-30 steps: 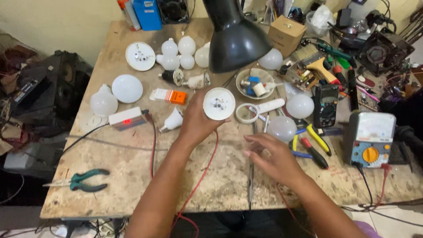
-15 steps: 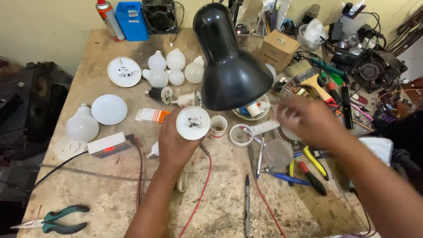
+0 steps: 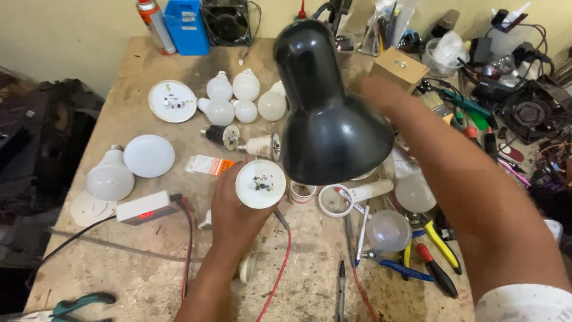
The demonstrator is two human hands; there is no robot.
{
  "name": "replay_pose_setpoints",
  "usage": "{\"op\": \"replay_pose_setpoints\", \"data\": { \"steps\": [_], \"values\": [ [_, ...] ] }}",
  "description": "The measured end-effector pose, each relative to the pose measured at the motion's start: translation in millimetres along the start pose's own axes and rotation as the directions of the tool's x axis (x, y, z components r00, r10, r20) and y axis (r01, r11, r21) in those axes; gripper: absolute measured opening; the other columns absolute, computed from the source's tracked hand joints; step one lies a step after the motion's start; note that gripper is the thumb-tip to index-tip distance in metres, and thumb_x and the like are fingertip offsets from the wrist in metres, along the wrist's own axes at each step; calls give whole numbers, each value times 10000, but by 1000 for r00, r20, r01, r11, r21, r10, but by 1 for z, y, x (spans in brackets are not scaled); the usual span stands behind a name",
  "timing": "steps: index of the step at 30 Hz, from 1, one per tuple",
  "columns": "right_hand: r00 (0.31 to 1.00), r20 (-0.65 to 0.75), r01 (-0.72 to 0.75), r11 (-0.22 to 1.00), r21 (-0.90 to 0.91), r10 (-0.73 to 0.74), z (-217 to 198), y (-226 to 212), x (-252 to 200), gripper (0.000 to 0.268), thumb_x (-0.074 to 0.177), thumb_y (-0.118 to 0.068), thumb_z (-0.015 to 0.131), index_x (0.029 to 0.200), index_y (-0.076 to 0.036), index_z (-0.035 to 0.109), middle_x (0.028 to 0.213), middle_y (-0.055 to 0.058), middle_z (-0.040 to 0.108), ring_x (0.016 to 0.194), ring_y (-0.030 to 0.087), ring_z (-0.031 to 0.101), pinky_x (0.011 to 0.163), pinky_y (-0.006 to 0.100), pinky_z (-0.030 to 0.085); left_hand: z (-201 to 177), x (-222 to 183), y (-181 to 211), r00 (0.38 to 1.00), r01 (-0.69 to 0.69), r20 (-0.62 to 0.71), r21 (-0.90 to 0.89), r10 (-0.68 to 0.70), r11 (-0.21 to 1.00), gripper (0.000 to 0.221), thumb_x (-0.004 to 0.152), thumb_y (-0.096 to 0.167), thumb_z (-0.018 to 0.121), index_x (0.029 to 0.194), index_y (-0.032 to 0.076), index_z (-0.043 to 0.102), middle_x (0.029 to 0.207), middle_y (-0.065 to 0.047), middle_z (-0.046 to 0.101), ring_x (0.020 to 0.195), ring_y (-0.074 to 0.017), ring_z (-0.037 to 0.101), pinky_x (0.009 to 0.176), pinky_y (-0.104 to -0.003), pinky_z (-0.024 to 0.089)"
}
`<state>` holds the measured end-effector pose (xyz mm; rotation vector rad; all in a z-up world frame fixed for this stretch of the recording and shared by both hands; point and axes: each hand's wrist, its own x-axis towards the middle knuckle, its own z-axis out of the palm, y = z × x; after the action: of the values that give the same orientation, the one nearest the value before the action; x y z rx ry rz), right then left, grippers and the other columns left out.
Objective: Testing and repairing LED bulbs using a multimeter and soldering iron on a workbench
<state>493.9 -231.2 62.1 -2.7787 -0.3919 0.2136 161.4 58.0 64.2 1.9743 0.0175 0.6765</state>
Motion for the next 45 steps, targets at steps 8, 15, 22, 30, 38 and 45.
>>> {"op": "replay_pose_setpoints", "data": {
  "steps": [8,15,22,30,38,45],
  "values": [
    [991,102,-42,919,-392,89,-96,-41,-67,508,994,-315,454,1475,-190,561,1369,162,649,1212,382,619,954,541,523,1,-1,3,1000,6,-8,143,-5,990,756,660,270,958,1312,100,615,1284,-84,668,1217,-292,601,1030,-423,471],
    [980,199,103,890,-445,-13,-28,10,-29,832,751,-444,731,1525,-287,466,1267,218,685,1172,423,651,951,518,534,4,-3,-2,1000,-10,-11,159,11,987,812,634,273,959,1332,68,598,1308,-115,654,1218,-303,605,1042,-420,464],
    [970,242,95,859,-503,35,-20,3,-25,853,763,-294,619,1581,-364,386,1394,175,618,1270,402,593,993,495,528,2,-2,7,1000,-18,6,160,18,987,772,656,292,954,1325,99,619,1277,-81,672,1186,-288,618,992,-414,487],
    [989,130,126,844,-521,-67,-38,1,-42,736,813,-525,620,1513,-343,481,1129,173,740,1078,409,690,890,516,556,3,-2,0,997,-64,-22,203,70,977,800,631,309,961,1323,96,619,1262,-90,678,1172,-296,639,980,-420,501],
    [1000,21,15,926,-376,-8,-134,-3,-98,994,634,-551,874,1515,-287,497,1501,90,547,1298,368,556,1039,548,446,1,0,-4,991,-126,-10,182,130,975,710,683,282,920,1292,83,614,1216,-126,669,1126,-330,625,970,-430,484],
    [989,129,-23,930,-366,76,-125,44,-135,887,609,-522,863,1406,-205,635,1225,277,734,1172,492,677,1056,558,524,6,-5,-12,956,-260,-87,181,279,948,836,649,245,989,1345,3,595,1212,-183,634,1164,-385,644,1065,-483,494]
  ]
}}
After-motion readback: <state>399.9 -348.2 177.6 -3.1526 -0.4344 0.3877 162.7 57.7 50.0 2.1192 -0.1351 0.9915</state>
